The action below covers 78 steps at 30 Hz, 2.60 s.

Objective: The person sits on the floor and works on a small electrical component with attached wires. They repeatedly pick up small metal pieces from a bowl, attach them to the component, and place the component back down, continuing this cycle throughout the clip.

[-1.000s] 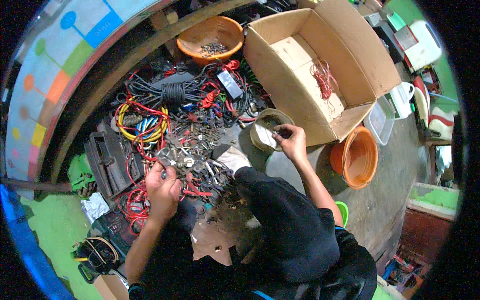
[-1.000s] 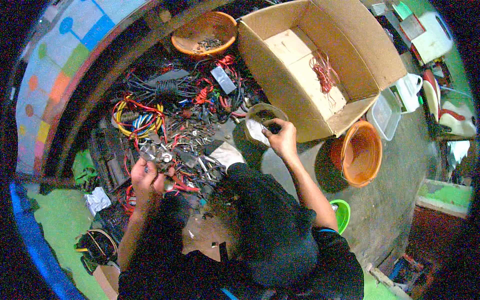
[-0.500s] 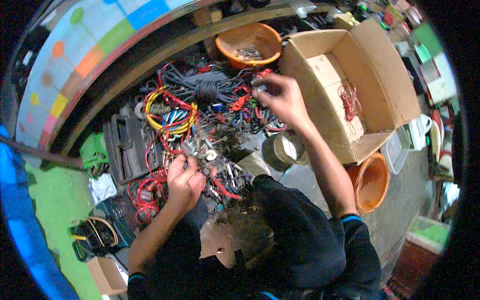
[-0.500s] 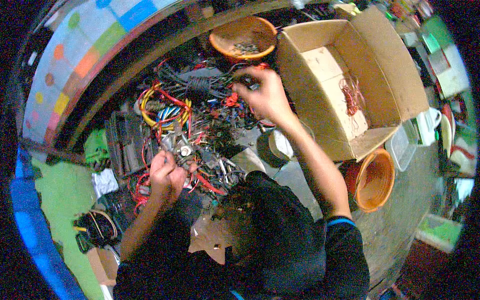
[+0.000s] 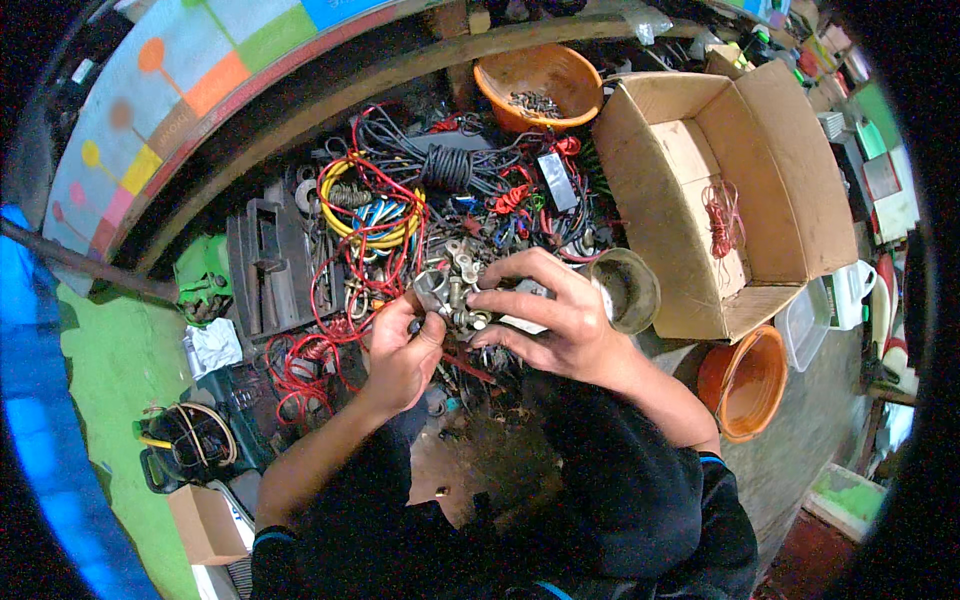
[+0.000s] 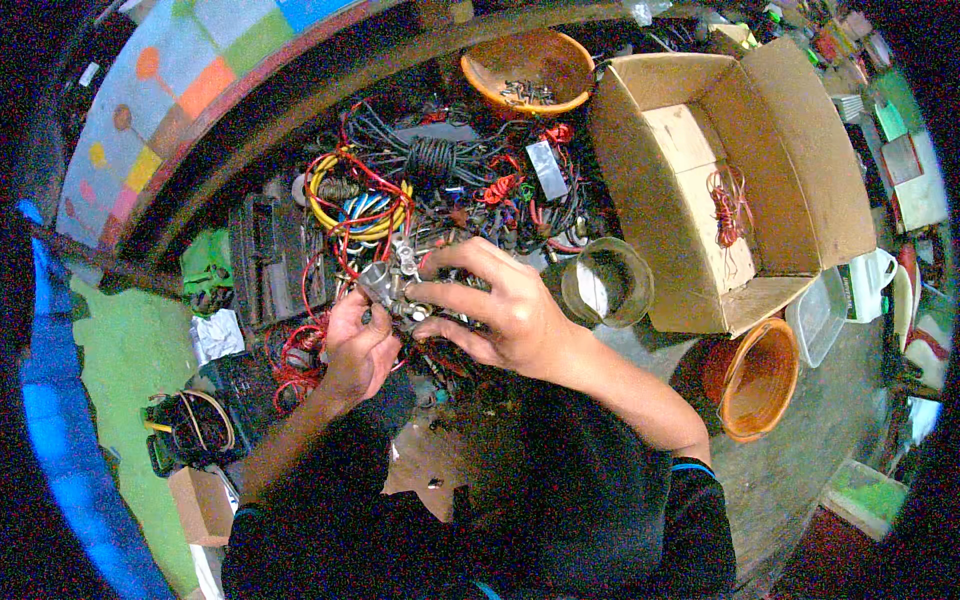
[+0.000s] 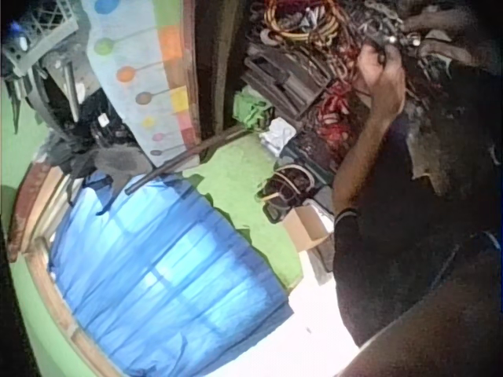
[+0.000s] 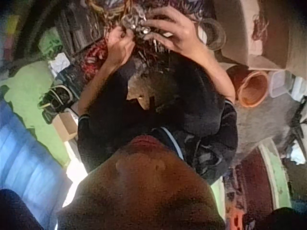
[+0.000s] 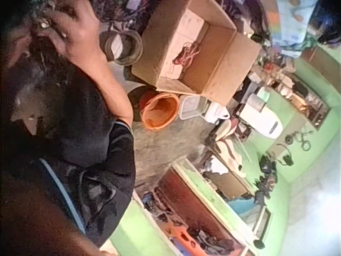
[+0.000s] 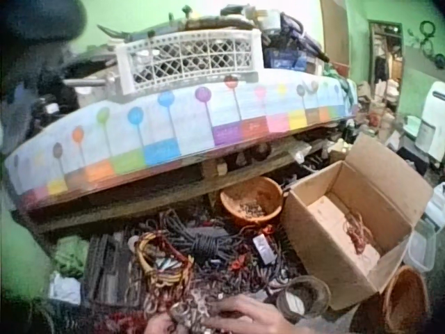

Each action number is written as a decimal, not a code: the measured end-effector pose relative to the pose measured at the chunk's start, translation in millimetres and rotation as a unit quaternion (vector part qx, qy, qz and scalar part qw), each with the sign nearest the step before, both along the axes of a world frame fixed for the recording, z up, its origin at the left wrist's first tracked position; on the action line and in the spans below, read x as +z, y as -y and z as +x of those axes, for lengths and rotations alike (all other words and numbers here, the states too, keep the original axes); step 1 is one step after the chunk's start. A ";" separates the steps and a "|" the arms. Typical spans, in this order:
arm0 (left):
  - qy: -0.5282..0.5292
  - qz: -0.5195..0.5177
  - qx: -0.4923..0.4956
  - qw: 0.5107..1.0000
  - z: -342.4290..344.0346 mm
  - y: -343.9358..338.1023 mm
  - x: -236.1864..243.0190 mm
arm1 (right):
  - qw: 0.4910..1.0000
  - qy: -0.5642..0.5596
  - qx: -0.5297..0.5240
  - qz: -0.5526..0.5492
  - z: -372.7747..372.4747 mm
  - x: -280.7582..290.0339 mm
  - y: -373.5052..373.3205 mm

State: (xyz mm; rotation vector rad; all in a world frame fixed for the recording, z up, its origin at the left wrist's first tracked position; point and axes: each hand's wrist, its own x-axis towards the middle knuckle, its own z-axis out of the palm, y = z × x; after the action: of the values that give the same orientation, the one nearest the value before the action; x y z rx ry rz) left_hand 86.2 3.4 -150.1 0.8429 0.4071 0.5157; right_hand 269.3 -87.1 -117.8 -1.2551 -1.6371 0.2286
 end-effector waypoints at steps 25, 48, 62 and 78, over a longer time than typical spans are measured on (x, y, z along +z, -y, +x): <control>0.002 0.044 0.060 0.997 2.7 8.9 2.0 | 0.966 -0.251 -0.059 0.002 5.7 -25.8 10.8; -0.146 0.469 -0.018 0.871 4.1 6.2 22.2 | 0.902 -0.403 -0.007 -0.155 -5.4 -39.4 14.8; -0.192 0.338 0.027 0.921 -11.7 -1.0 -2.3 | 0.708 -0.693 -0.027 -0.136 20.6 -33.7 25.2; -0.181 0.279 0.039 0.942 -11.2 -4.9 -14.5 | 0.868 -0.263 -0.297 -0.298 55.4 -120.2 79.8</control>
State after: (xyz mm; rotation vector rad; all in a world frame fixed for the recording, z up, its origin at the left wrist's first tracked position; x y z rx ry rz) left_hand 75.0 8.3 -164.6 1.4859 0.6492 0.5594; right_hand 324.7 -166.9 -238.0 -1.8929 -0.6625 0.6574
